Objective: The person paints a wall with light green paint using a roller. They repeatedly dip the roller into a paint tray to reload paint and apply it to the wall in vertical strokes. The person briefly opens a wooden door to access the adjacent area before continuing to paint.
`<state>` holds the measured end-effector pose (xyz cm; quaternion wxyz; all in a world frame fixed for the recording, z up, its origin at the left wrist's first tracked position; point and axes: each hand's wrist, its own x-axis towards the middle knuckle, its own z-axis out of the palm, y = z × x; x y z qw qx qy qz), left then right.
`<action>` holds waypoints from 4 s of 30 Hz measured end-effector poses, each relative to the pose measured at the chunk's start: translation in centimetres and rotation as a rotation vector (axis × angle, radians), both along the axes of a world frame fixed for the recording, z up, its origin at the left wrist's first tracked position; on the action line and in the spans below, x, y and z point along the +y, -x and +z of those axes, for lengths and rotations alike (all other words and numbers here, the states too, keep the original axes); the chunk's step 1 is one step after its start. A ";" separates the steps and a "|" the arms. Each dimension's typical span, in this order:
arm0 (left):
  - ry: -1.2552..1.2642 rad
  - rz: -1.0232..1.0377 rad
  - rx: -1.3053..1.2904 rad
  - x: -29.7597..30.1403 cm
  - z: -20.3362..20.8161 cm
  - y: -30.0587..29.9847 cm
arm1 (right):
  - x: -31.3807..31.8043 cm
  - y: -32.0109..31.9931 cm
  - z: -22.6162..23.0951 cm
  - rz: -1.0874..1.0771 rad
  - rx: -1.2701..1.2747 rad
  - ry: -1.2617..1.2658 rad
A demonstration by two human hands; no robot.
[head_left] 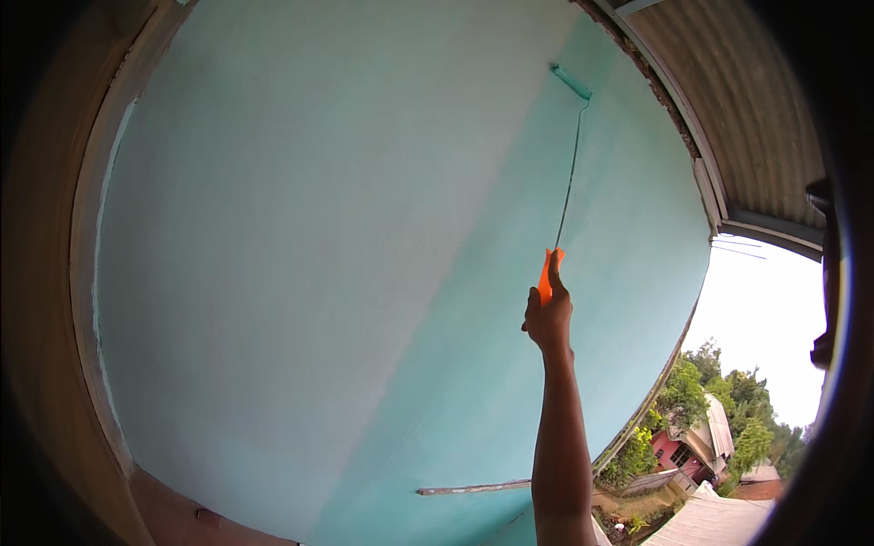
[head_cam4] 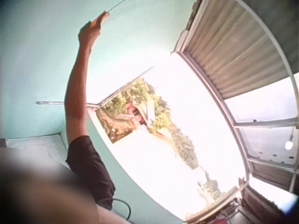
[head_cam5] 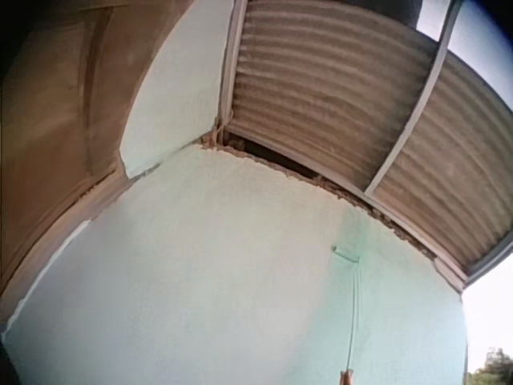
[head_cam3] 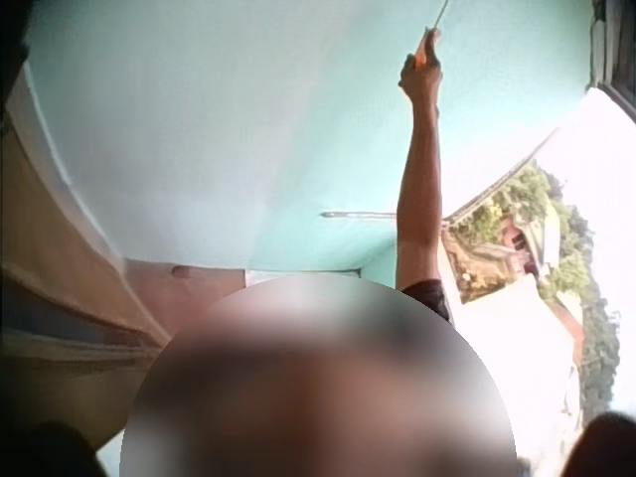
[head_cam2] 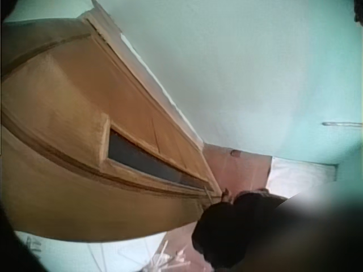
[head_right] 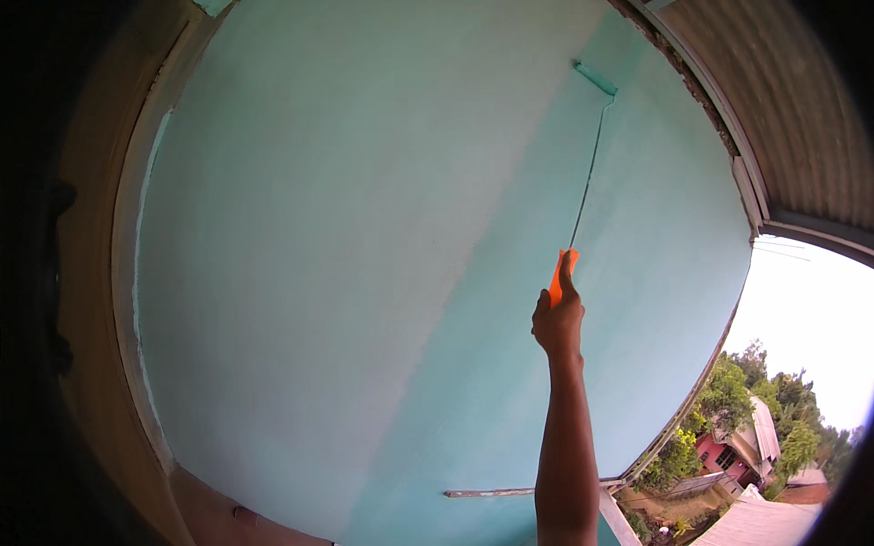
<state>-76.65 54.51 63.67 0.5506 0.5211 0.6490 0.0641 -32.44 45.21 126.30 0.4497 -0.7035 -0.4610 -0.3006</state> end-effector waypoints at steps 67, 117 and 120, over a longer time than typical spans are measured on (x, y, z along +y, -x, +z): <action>0.071 -0.482 -0.640 -20.1 -0.9 -18.9 | -21.0 26.3 -66.5 -0.029 0.976 0.723; 0.330 -0.777 -0.715 -16.9 -2.1 -21.6 | -21.4 22.6 -61.1 -0.187 1.353 0.167; 0.424 -0.750 -0.652 -18.1 -2.9 -20.6 | -22.5 23.6 -62.2 -0.224 1.348 0.186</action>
